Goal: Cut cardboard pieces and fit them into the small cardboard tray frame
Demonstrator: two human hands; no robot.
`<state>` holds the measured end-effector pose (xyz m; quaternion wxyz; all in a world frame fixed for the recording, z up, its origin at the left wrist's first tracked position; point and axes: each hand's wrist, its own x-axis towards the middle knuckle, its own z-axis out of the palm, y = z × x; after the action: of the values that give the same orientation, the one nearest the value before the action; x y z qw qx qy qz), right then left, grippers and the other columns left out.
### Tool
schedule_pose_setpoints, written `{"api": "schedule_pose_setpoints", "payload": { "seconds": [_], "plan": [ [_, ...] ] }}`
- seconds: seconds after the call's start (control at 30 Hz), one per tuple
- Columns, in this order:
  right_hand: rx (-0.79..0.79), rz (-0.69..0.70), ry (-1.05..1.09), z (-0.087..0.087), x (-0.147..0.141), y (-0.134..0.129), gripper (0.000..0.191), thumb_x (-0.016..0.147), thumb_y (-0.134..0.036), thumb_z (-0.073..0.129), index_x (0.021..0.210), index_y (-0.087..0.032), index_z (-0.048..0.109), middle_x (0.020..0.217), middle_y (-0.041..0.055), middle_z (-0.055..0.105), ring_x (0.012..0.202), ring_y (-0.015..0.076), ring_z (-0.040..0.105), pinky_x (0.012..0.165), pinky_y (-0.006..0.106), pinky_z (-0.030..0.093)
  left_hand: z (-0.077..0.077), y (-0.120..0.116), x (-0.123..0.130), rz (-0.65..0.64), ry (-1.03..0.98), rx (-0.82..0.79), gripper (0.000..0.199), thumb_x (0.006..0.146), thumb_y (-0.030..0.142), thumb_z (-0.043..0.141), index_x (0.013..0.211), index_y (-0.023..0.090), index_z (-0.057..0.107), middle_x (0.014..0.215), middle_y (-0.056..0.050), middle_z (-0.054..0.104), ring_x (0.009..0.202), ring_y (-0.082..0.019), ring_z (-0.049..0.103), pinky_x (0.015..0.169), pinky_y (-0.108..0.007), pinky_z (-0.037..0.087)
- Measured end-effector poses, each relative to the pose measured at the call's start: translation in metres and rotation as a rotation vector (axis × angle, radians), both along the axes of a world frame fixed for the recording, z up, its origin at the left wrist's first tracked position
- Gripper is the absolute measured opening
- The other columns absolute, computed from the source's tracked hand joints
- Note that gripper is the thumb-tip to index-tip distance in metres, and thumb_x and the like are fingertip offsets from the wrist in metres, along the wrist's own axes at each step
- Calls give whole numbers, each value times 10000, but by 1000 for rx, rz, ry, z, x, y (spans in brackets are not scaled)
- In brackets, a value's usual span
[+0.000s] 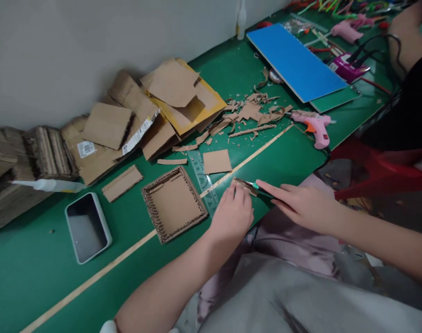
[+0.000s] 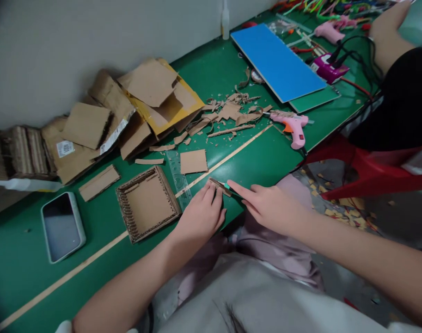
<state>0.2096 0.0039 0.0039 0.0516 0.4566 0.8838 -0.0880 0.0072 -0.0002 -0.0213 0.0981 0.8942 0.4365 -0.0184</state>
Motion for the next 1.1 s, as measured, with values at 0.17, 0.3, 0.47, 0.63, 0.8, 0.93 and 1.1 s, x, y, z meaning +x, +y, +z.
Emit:
{"api": "schedule_pose_setpoints", "payload": {
  "seconds": [0.17, 0.3, 0.47, 0.63, 0.8, 0.93, 1.1],
  "plan": [
    [0, 10, -28, -3, -4, 4, 525, 913, -254, 330, 1420, -280, 197, 687, -8, 577, 508, 89, 509, 490, 232, 204, 2, 0, 2, -1, 15, -17, 495, 866, 253, 457, 1254, -52, 425, 1292, -287, 458, 1266, -370, 384, 1000, -452, 398],
    [-13, 32, -79, -4, -7, 9, 530, 914, -256, 320, 1424, -296, 182, 695, 1, 583, 525, 100, 515, 492, 245, 187, 2, 0, 2, -4, 21, -25, 505, 875, 257, 441, 1263, -65, 413, 1293, -290, 456, 1269, -375, 377, 1006, -456, 391],
    [-17, 47, -147, 5, -12, 16, 536, 890, -243, 345, 1410, -300, 232, 700, 4, 610, 500, 99, 495, 477, 263, 138, -1, 0, 2, 6, 5, 7, 471, 874, 248, 439, 1237, -52, 442, 1281, -294, 466, 1254, -372, 402, 979, -459, 415],
    [-13, 75, -260, 21, -19, 21, 564, 858, -220, 377, 1403, -305, 262, 682, 14, 614, 464, 105, 467, 459, 276, 96, -2, 1, 1, 14, 7, 18, 438, 884, 238, 426, 1220, -39, 471, 1259, -270, 496, 1241, -372, 418, 971, -444, 428],
    [-55, 76, -304, 27, -22, 21, 588, 842, -200, 401, 1407, -285, 262, 676, 35, 621, 459, 106, 481, 447, 272, 81, -4, -1, 3, 53, 13, 41, 424, 884, 232, 426, 1226, -13, 479, 1269, -247, 504, 1239, -362, 426, 950, -445, 449],
    [-25, 80, -318, 22, -15, 13, 596, 841, -206, 405, 1411, -287, 250, 668, 24, 617, 433, 104, 467, 442, 278, 68, -6, -3, 4, 69, 4, 64, 390, 880, 227, 430, 1197, 13, 509, 1262, -228, 523, 1234, -344, 441, 932, -439, 465],
    [73, 100, -309, 12, -2, -1, 646, 812, -205, 449, 1418, -271, 236, 648, 16, 601, 410, 95, 452, 451, 292, 55, -8, -3, 4, 71, -13, 114, 359, 878, 224, 424, 1148, 20, 546, 1228, -228, 552, 1197, -331, 486, 903, -423, 484]
  ]
}}
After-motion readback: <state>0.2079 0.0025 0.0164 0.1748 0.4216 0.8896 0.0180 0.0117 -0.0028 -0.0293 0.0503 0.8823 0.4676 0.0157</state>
